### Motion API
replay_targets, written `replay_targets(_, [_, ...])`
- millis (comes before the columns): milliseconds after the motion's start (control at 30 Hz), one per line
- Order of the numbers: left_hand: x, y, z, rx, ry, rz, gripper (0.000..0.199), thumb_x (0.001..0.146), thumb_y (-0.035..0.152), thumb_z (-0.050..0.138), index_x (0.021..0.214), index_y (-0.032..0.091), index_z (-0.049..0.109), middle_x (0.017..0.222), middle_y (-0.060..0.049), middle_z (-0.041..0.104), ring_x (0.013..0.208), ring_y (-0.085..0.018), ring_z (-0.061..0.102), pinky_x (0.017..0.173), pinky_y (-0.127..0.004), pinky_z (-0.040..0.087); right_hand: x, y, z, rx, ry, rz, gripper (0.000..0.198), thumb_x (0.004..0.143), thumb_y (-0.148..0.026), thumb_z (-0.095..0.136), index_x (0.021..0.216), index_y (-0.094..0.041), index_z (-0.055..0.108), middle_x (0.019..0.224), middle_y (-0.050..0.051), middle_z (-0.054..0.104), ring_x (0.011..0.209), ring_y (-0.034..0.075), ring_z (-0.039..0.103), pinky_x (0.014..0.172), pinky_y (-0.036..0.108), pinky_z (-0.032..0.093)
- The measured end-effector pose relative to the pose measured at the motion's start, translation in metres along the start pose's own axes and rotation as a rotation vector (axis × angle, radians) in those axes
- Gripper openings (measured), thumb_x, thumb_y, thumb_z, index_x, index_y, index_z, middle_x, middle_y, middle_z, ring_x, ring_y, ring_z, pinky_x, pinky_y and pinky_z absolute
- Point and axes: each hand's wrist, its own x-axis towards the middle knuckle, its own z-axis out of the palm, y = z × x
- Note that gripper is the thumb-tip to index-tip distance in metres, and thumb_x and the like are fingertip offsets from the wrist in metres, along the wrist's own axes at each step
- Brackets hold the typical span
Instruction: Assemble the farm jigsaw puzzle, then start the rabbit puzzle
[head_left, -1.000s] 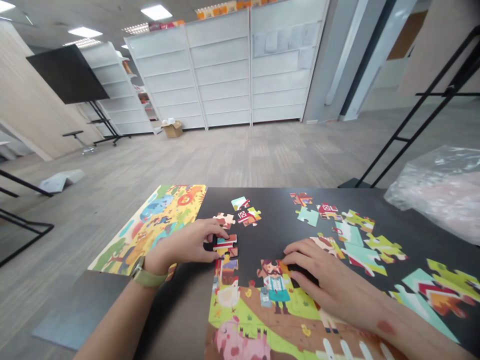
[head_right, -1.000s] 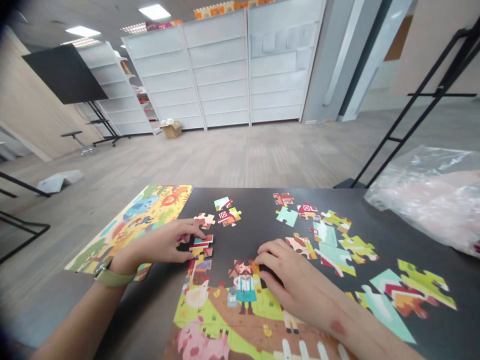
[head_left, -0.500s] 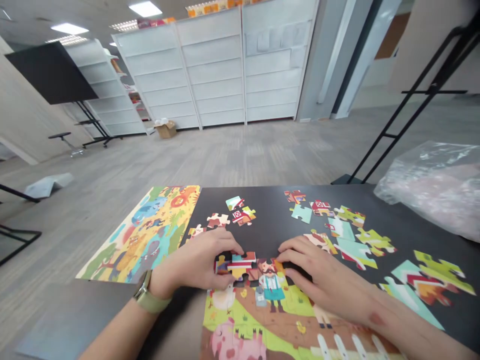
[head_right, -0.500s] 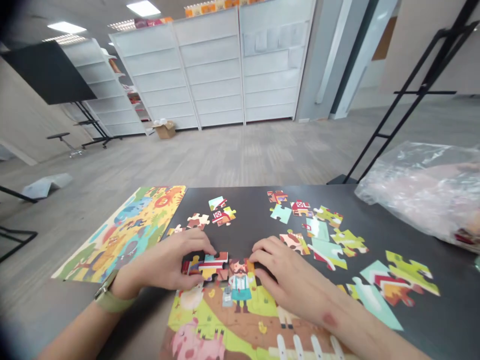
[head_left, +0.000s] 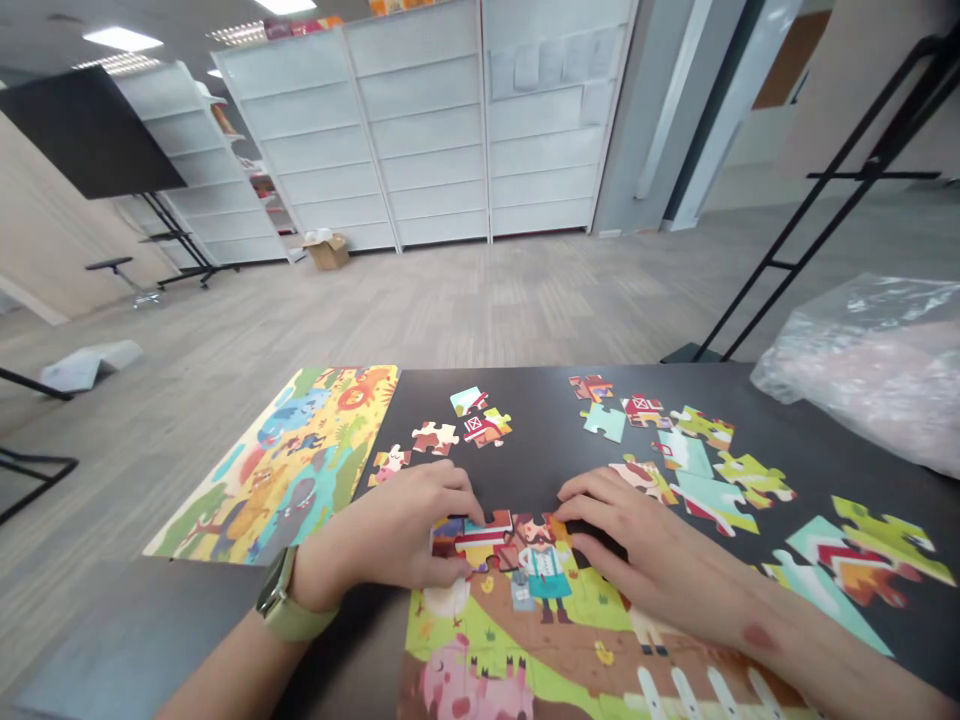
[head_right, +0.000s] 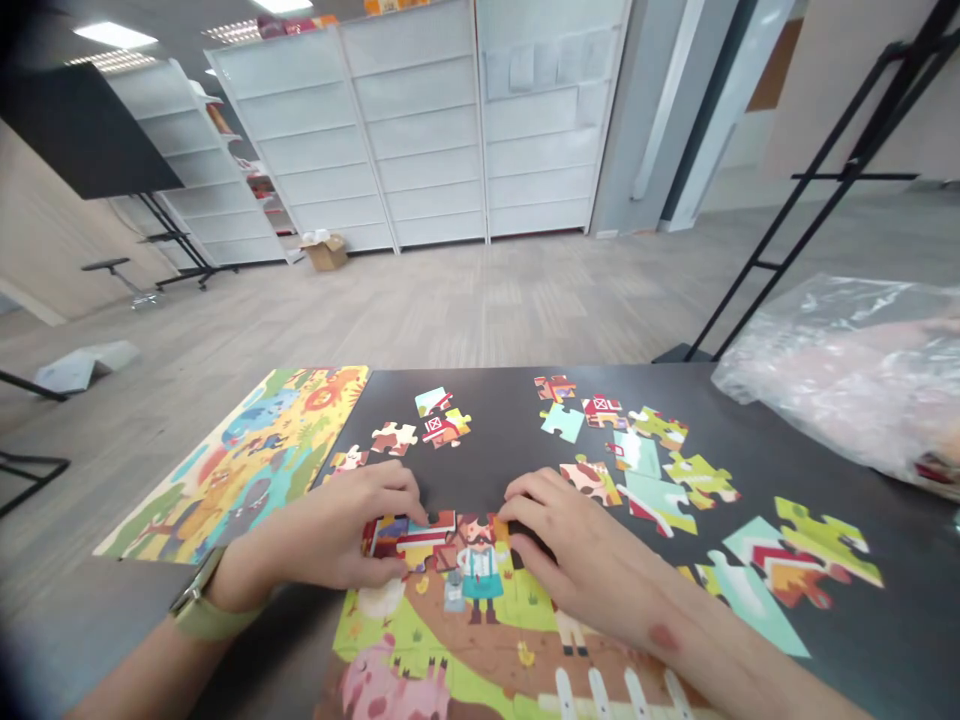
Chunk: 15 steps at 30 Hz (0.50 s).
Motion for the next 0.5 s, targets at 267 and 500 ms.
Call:
replay_targets(267, [0.0005, 0.0017, -0.0009, -0.016, -0.011, -0.003, 0.045, 0.074, 0.031, 0.084, 0.115, 0.022, 0.067, 0.106, -0.004, 0.061, 0.096, -0.023, 0.062, 0.080, -0.033, 0.047, 0.0009, -0.0001, -0.0001, -0.011, 0.028, -0.018, 0.026, 0.103, -0.022, 0.043, 0.110, -0.023, 0.068, 0.121, 0.010, 0.066, 0.111, 0.024, 0.061, 0.096, 0.043, 0.052])
replay_targets(500, [0.0032, 0.0056, 0.0059, 0.014, 0.019, 0.021, 0.040, 0.072, 0.021, 0.075, 0.111, 0.022, 0.066, 0.100, -0.002, 0.063, 0.091, -0.022, 0.061, 0.077, -0.032, 0.048, 0.0014, -0.0011, -0.0010, -0.012, 0.032, -0.014, 0.025, 0.103, -0.023, 0.044, 0.109, -0.023, 0.068, 0.120, 0.009, 0.066, 0.111, 0.024, 0.061, 0.095, 0.043, 0.052])
